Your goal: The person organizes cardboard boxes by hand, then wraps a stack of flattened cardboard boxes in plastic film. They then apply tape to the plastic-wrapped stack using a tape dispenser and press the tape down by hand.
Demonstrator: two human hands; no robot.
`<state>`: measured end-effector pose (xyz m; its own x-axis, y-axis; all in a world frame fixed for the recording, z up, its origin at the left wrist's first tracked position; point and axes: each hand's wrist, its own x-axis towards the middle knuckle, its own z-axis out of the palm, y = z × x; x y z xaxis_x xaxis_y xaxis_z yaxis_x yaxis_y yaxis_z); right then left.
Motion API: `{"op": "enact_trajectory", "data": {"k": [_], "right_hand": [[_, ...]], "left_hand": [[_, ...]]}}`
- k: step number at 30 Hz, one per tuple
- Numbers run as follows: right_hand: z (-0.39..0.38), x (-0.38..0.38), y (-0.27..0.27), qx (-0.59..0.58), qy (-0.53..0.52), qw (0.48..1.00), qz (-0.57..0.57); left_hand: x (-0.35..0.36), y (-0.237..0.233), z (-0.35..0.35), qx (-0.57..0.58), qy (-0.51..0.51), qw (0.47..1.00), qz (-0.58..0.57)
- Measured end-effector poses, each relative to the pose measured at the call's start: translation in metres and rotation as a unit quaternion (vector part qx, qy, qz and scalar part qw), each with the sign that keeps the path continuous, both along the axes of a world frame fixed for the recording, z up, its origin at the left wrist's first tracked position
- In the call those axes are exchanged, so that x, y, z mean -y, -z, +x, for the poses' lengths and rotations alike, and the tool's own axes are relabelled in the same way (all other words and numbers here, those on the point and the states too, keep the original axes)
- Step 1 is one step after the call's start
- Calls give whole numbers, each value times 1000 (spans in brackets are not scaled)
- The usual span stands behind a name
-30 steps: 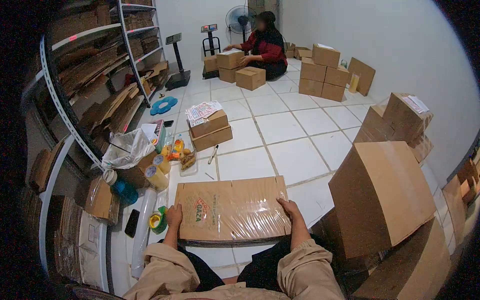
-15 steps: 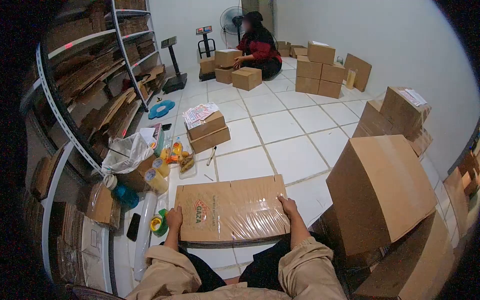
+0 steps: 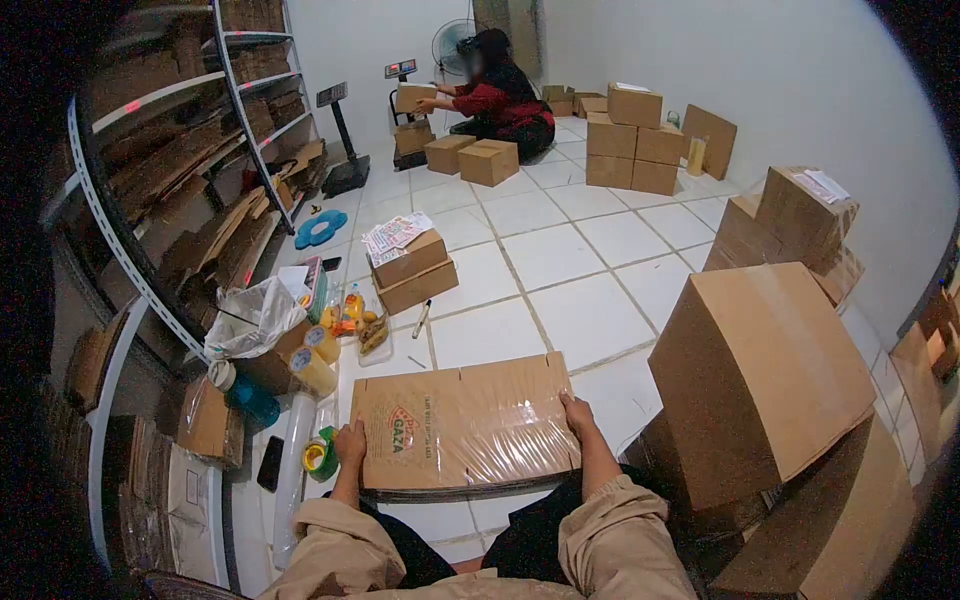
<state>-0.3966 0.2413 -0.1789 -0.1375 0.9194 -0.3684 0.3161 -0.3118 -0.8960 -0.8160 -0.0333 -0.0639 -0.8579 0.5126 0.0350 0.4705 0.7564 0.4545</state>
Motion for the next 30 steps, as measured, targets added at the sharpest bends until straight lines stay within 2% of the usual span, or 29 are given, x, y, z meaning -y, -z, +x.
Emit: {"op": "enact_trajectory", "data": {"k": [8, 9, 11, 14, 18, 20, 24, 26, 29, 30], "right_hand": [[0, 15, -44, 63, -11, 997, -42], [-1, 13, -38, 63, -11, 997, -41], [0, 5, -18, 108, -9, 994, 31], [-2, 9, -24, 85, 1, 996, 23], [-1, 24, -63, 118, -13, 993, 25], [-2, 36, -87, 67, -12, 997, -31], [-3, 30, -71, 63, -3, 998, 3], [-2, 23, -62, 103, -18, 995, 0], [-4, 37, -87, 92, -16, 995, 26], [-3, 30, -69, 92, -15, 995, 26]], "left_hand": [[-2, 6, -6, -2, -5, 1000, -18], [-1, 4, -5, -2, -5, 1000, -17], [1, -4, 1, 10, -6, 1000, -8], [1, -8, 5, 17, -3, 1000, 16], [1, -11, 9, 7, -17, 1000, 18], [1, -8, 5, 25, -16, 999, 15], [1, -8, 5, 7, -14, 1000, -14], [1, -4, 2, 4, -7, 1000, -20], [0, -1, 0, 3, -15, 1000, -22], [0, -3, 1, 2, -14, 1000, -21]]}}
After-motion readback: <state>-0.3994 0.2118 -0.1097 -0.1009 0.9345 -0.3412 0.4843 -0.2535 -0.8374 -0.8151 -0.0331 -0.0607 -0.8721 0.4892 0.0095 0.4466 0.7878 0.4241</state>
